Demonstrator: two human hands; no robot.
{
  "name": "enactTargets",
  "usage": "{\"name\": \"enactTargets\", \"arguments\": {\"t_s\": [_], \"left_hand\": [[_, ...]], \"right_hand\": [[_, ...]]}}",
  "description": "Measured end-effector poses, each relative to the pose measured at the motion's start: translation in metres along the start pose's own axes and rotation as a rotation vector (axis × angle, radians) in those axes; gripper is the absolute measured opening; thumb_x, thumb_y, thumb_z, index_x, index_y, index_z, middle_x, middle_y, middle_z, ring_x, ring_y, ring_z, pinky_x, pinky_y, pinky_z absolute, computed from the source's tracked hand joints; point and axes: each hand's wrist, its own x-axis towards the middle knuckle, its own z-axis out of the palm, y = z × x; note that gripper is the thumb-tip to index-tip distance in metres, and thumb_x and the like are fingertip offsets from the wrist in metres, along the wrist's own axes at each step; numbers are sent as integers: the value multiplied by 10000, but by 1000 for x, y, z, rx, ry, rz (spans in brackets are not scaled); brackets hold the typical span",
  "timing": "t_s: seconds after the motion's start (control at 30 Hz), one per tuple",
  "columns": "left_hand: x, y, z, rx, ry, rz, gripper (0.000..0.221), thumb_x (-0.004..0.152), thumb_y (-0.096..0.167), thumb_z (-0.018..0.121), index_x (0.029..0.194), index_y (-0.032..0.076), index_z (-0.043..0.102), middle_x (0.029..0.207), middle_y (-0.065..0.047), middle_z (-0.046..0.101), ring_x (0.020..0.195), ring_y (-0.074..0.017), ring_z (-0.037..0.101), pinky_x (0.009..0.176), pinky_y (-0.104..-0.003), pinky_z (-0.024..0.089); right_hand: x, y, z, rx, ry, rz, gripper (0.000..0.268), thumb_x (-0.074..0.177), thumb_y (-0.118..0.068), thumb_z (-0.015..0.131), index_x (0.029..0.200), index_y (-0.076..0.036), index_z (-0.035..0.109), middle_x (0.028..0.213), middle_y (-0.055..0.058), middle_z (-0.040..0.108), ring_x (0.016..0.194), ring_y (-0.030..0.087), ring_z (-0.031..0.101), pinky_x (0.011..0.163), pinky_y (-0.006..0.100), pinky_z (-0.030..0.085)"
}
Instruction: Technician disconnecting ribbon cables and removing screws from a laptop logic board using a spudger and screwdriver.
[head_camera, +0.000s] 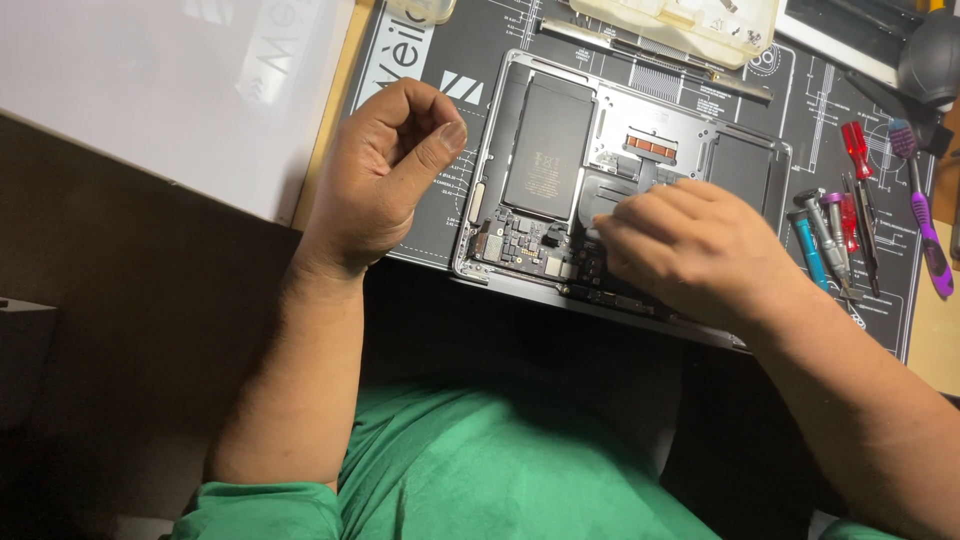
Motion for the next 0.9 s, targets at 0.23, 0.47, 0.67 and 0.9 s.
{"name": "enactTargets", "arguments": {"t_s": [0.23, 0.47, 0.67, 0.9], "left_hand": [[0, 1, 1, 0, 4, -9, 60, 1033, 147, 604, 994, 107, 581, 884, 45, 546, 837, -71, 511, 787, -200, 469], [0, 0, 1, 15, -3, -3, 56, 1033, 147, 598, 997, 107, 581, 877, 42, 537, 833, -77, 507, 787, -204, 472], [0, 0, 1, 16, 6, 0, 51, 1029, 153, 600, 1008, 109, 585, 892, 41, 547, 845, -80, 514, 798, -210, 468], [1, 1, 4, 39, -9, -5, 54, 1031, 148, 599, 1002, 105, 585, 877, 41, 541, 822, -79, 502, 776, -208, 460]], "right_hand": [[-15, 0, -9, 88, 202, 145, 96, 931, 5, 749, 1024, 9, 727, 915, 142, 685, 700, 273, 634, 611, 372, 484], [-36, -12, -26, 132, 287, 222, 44, 962, 78, 754, 994, 60, 729, 868, 190, 690, 702, 299, 626, 612, 401, 478], [-103, -29, -21, 210, 370, 461, 38, 984, 152, 726, 988, 161, 763, 918, 302, 685, 765, 382, 634, 727, 453, 533], [-192, -46, 35, 208, 605, 951, 156, 1232, 144, 578, 1219, 254, 688, 1159, 349, 642, 1100, 440, 609, 1076, 498, 486]]}}
